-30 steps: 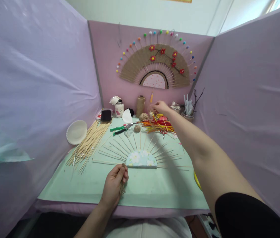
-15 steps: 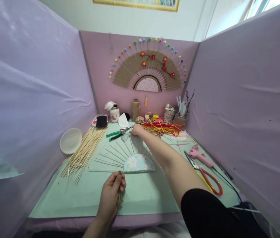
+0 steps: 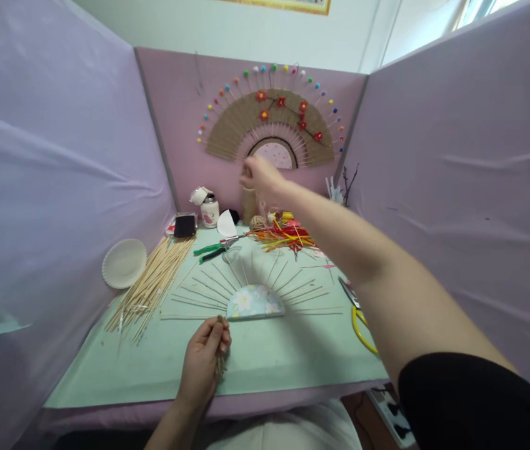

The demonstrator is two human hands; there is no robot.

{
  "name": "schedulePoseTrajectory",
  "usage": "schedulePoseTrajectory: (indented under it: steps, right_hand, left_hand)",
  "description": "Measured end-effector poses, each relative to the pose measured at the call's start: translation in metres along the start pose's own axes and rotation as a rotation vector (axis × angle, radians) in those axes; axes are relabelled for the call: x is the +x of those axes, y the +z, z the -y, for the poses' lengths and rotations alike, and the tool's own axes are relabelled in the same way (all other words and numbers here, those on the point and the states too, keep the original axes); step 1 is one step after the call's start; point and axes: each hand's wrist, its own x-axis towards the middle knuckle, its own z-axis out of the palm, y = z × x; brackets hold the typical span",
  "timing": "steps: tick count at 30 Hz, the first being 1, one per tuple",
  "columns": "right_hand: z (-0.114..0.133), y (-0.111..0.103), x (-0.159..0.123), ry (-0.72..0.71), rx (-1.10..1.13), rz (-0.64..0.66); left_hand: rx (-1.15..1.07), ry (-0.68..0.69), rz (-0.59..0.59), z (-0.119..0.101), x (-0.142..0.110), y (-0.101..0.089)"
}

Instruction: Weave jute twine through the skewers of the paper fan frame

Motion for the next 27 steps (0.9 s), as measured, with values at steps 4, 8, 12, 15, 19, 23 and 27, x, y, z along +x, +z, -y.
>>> schedulePoseTrajectory:
  steps: [4, 8, 12, 15, 19, 23, 27]
  right_hand:
    - [0.001, -0.072, 0.027, -0.070, 0.038, -0.402]
    - [0.009, -0.114, 0.045, -0.144, 0.143, -0.672]
    - [0.022, -0.127, 0.056, -0.150, 0.157, -0.717]
    - [0.034, -0.126, 0.062, -0.105, 0.169, -0.681]
    - [0.047, -0.119, 0.069, -0.060, 0.212, -0.656]
    - [0.055, -0.116, 0.074, -0.064, 0.214, -0.651]
    - [0.062, -0.121, 0.075, -0.102, 0.213, -0.630]
  left_hand:
    - [-0.003, 0.005, 0.002, 0.000, 0.000, 0.000]
    - [-0.006, 0.006, 0.003, 0.000, 0.000, 0.001]
    - [-0.009, 0.005, 0.005, 0.001, 0.001, 0.001]
    - [-0.015, 0.005, 0.003, 0.000, 0.001, 0.002]
    - [-0.018, -0.003, 0.002, 0.000, 0.000, 0.002]
    - [-0.053, -0.013, -0.015, -0.003, -0.002, 0.003]
    - [-0.140, -0.045, -0.036, -0.021, 0.000, 0.002]
